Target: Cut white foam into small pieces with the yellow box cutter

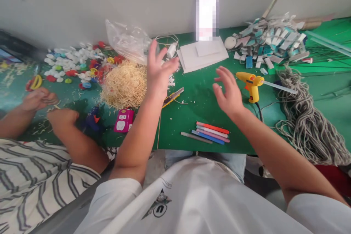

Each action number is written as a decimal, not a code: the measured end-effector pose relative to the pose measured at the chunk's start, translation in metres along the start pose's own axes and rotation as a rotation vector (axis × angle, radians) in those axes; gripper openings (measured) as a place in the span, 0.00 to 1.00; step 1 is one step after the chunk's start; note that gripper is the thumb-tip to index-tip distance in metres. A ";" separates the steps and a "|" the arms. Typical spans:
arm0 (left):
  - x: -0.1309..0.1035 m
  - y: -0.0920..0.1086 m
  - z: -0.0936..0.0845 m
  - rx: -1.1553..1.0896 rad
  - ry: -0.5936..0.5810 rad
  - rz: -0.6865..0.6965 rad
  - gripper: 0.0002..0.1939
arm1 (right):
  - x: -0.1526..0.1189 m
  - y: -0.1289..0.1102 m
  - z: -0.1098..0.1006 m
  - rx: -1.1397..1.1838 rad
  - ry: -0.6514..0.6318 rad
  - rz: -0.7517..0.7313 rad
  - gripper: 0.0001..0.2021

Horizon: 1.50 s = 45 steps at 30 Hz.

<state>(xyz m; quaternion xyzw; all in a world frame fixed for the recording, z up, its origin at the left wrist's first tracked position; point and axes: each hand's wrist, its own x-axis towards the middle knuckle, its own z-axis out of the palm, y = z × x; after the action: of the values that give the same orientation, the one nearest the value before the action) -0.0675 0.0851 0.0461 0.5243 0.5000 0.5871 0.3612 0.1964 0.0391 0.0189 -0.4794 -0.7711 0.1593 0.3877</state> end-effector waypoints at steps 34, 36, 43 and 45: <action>-0.088 -0.017 -0.065 0.937 0.096 0.210 0.09 | -0.009 0.037 0.004 0.430 0.152 0.417 0.15; -0.088 -0.013 -0.066 0.996 0.089 0.227 0.12 | -0.009 0.037 0.004 0.431 0.149 0.428 0.15; -0.107 0.011 -0.042 1.025 -0.251 0.337 0.24 | -0.009 0.039 0.002 0.445 0.140 0.434 0.15; -0.110 0.013 -0.037 1.121 -0.299 0.444 0.13 | -0.009 0.039 0.002 0.449 0.139 0.434 0.14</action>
<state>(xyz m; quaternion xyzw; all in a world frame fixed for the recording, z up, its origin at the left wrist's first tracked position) -0.0812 -0.0296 0.0323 0.8023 0.5554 0.2164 -0.0337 0.2211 0.0507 -0.0104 -0.5449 -0.5679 0.3715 0.4926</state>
